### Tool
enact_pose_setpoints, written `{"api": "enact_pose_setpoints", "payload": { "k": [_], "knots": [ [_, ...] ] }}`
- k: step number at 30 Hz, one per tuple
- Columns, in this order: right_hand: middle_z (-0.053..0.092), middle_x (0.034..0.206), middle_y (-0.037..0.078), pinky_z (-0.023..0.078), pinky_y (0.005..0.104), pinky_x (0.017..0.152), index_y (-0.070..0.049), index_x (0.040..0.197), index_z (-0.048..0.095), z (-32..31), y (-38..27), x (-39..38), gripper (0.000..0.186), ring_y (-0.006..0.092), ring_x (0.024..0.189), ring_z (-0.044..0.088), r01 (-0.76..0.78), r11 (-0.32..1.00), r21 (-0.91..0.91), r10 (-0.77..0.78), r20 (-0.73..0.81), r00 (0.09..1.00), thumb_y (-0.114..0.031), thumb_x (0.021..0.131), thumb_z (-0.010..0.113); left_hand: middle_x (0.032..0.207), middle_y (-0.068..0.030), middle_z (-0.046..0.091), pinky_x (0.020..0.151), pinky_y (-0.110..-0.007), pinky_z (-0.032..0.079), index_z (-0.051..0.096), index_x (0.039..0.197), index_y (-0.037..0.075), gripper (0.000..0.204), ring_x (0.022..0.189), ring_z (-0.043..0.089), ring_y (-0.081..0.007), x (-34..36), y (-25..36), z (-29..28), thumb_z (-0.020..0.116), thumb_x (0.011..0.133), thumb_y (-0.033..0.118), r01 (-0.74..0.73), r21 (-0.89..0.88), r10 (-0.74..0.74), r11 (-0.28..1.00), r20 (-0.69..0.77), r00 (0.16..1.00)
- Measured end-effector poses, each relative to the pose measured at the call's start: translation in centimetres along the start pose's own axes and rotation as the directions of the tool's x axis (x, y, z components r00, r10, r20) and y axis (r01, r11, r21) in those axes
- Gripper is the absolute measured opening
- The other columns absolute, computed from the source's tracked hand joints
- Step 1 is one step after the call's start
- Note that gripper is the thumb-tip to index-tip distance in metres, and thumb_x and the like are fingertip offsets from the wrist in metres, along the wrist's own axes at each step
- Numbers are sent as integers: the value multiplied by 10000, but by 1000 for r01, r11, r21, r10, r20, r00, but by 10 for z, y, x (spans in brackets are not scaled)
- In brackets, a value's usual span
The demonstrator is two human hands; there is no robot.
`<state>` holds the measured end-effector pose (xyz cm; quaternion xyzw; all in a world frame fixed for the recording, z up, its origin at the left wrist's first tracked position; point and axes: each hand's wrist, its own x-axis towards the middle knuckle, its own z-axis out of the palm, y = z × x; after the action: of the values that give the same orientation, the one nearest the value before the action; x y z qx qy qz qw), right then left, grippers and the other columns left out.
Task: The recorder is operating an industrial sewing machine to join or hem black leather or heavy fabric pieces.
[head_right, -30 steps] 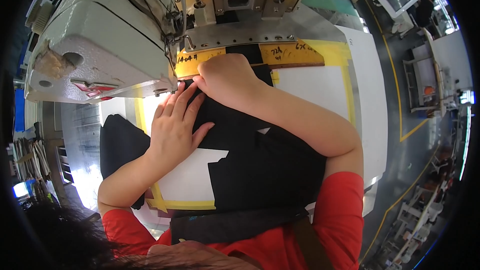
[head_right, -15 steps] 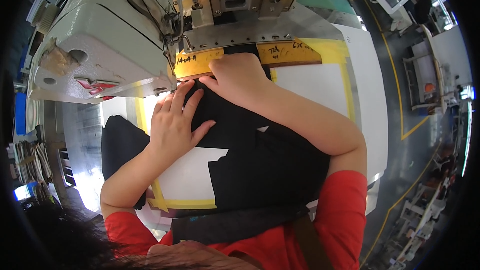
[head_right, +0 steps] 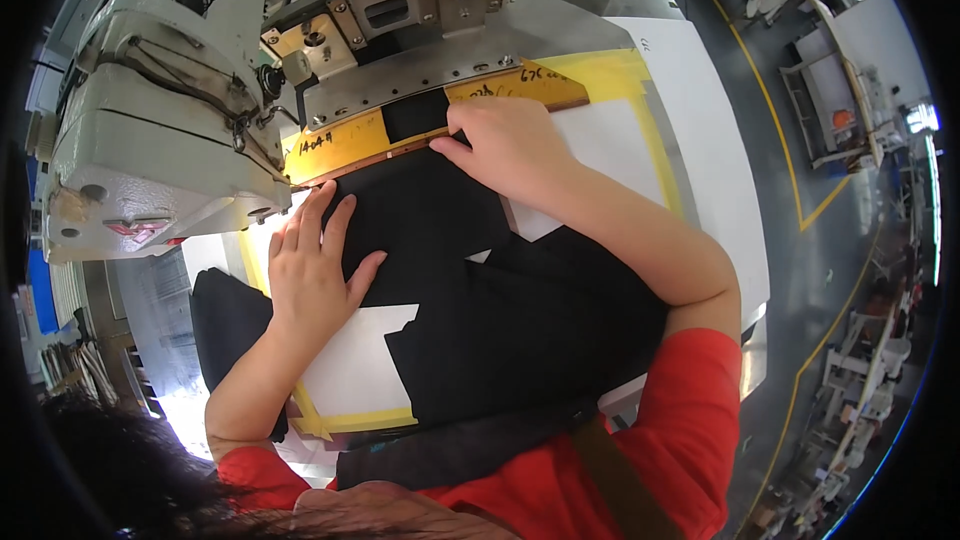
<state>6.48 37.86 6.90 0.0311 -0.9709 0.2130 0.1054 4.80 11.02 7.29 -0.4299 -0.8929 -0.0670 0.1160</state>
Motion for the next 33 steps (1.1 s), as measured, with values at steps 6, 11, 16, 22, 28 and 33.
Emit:
{"api": "enact_pose_setpoints", "payload": {
  "k": [6,11,16,22,28,33],
  "knots": [
    [599,777,82,460,402,639,-72,826,596,-10,-2,1,263,287,734,606,-101,994,-42,104,82,991,-305,820,717,1378,-173,492,846,-388,434,568,1291,75,657,1089,587,-334,-2,1,-3,702,783,470,1,10,-1,1000,13,1000],
    [595,1121,64,467,402,850,-75,1050,627,14,-19,-13,312,263,1026,579,428,903,-41,-429,-157,890,-136,758,718,1384,-177,487,849,-388,431,549,1321,81,672,1163,558,-332,-1,3,-2,694,788,465,6,26,-7,1000,43,999],
    [527,1329,81,392,388,1008,-56,1272,544,30,-39,-17,497,232,1212,506,550,827,-119,-549,48,835,-271,842,670,1394,-154,488,855,-394,431,551,1325,91,659,1187,545,-334,0,5,-2,684,792,455,-1,26,0,1000,36,999],
    [505,1364,91,373,401,1026,-55,1277,551,20,-28,-29,509,226,1262,476,508,845,-168,-498,97,862,-311,853,667,1402,-135,489,884,-400,425,552,1328,98,650,1196,535,-331,1,2,-3,681,798,450,-8,40,6,999,47,999],
    [501,1369,111,364,443,1042,-35,1294,543,-3,0,-58,563,249,1270,476,305,933,-192,-295,82,952,-260,806,713,1399,-136,490,883,-401,426,548,1334,102,653,1205,530,-337,1,5,-4,689,794,440,-11,57,8,998,50,999],
    [461,1418,123,326,456,1083,-12,1309,529,-7,-13,-67,578,250,1336,423,297,929,-220,-274,128,953,-317,842,680,1405,-138,484,870,-400,426,540,1343,106,659,1218,523,-342,1,4,-3,689,795,440,-10,25,8,1000,51,999]
  ]
}}
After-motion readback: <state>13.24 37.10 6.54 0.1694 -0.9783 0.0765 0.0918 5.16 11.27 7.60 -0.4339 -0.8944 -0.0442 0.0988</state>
